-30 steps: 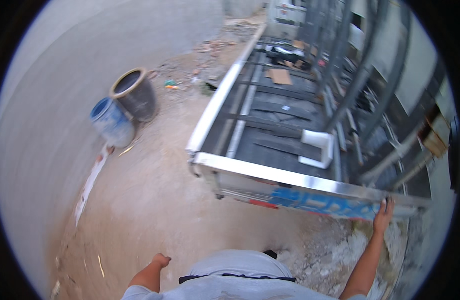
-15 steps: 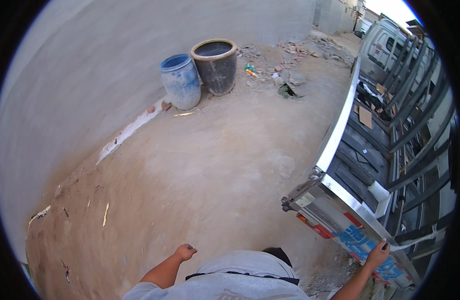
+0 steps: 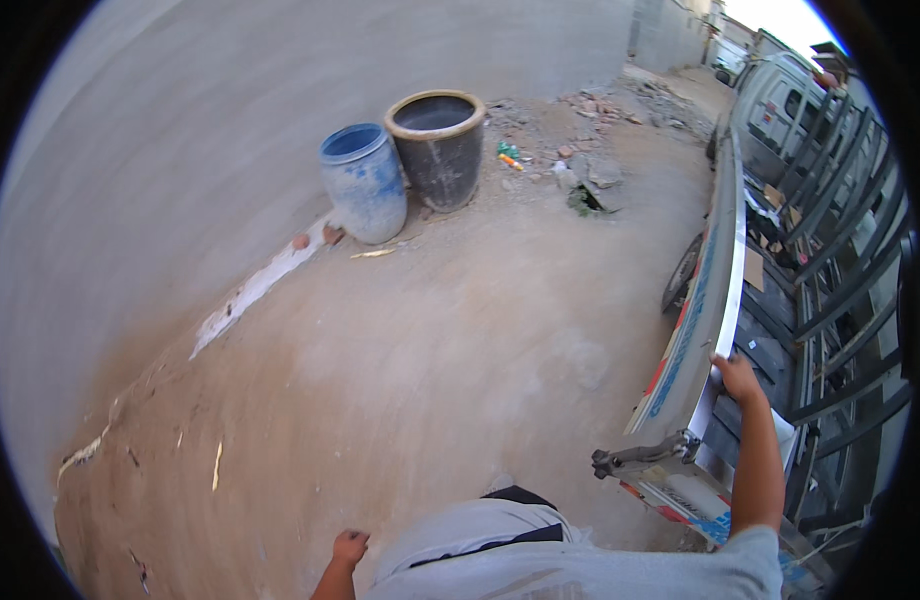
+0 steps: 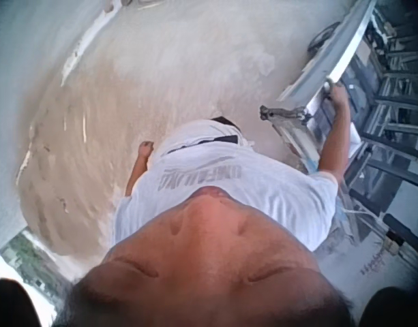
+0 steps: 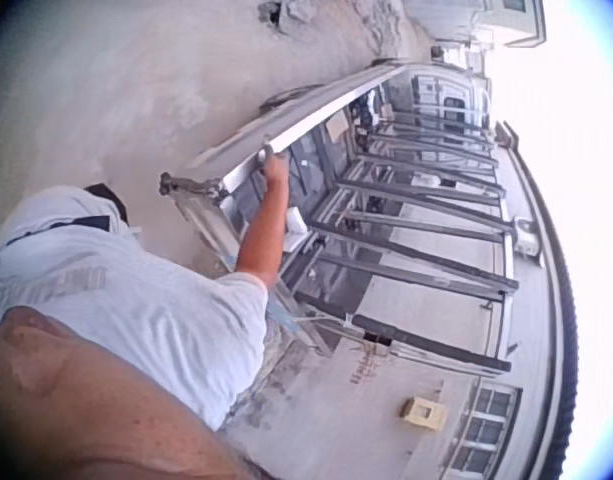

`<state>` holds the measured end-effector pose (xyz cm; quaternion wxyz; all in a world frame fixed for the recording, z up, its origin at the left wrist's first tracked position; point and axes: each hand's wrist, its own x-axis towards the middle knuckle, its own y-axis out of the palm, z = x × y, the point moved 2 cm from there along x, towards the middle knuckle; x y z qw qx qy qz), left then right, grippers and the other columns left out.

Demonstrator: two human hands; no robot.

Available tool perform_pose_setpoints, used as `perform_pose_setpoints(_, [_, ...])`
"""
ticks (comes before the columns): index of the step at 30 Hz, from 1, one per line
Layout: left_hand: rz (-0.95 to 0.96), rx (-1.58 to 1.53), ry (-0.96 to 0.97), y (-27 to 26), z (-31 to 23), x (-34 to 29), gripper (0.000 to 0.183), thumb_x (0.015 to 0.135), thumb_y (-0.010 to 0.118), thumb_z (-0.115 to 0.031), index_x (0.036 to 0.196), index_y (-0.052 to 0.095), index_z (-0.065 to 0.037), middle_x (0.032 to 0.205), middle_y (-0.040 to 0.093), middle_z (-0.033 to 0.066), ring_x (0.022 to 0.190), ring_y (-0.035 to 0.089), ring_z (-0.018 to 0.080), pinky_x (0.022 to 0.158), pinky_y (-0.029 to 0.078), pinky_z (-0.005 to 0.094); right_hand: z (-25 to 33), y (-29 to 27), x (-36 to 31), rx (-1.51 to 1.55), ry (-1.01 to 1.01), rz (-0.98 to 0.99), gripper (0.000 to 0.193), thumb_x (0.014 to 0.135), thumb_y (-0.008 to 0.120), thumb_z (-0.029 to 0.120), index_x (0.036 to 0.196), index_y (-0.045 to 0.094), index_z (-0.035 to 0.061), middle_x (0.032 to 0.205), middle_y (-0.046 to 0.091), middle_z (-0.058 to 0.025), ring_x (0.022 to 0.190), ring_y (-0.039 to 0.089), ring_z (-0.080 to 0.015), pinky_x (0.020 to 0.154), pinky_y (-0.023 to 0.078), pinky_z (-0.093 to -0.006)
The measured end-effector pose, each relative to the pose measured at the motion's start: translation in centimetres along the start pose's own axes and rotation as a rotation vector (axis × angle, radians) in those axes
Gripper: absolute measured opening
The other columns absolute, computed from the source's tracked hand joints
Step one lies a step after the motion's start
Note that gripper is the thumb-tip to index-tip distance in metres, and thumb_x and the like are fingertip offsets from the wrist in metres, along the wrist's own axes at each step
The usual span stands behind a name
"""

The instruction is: The person walks through a cluttered construction site, exits the building, and approaches a white pickup truck. They lift a long metal frame from the truck bed and place it back inside, then adjust a black strap over the frame.

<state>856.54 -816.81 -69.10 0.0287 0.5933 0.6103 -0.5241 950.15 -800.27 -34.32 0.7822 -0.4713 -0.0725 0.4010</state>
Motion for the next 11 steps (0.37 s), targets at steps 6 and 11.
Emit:
perform_pose_setpoints(6, [-0.194, -0.653, -0.426, -4.8, 5.2, 0.6, 0.027, 0.096, 0.078, -0.022, 0.106, 0.069, 0.001, 0.084, 0.075, 0.0104, 0.066, 0.073, 0.0228, 0.059, 0.058, 0.0387, -4.2, 1.4, 19.6, -0.416, 0.090, -0.226, 0.073, 0.093, 0.075, 0.051, 0.127, 0.072, -0.0132, 0.125, 0.076, -0.0331, 0.125, 0.072, -0.0472, 0.103, 0.057, -0.0500])
perform_pose_setpoints(11, [0.271, 0.431, 0.100, -4.9, 9.4, 2.7, 0.039, 0.097, 0.080, -0.039, 0.121, 0.072, -0.010, 0.105, 0.081, 0.0129, 0.096, 0.077, 0.0368, 0.078, 0.061, 0.0563, -5.5, 1.1, 19.0, -0.567, 0.204, -0.357, 0.071, 0.095, 0.072, 0.056, 0.129, 0.074, -0.0068, 0.131, 0.071, -0.0363, 0.125, 0.069, -0.0487, 0.105, 0.054, -0.0532])
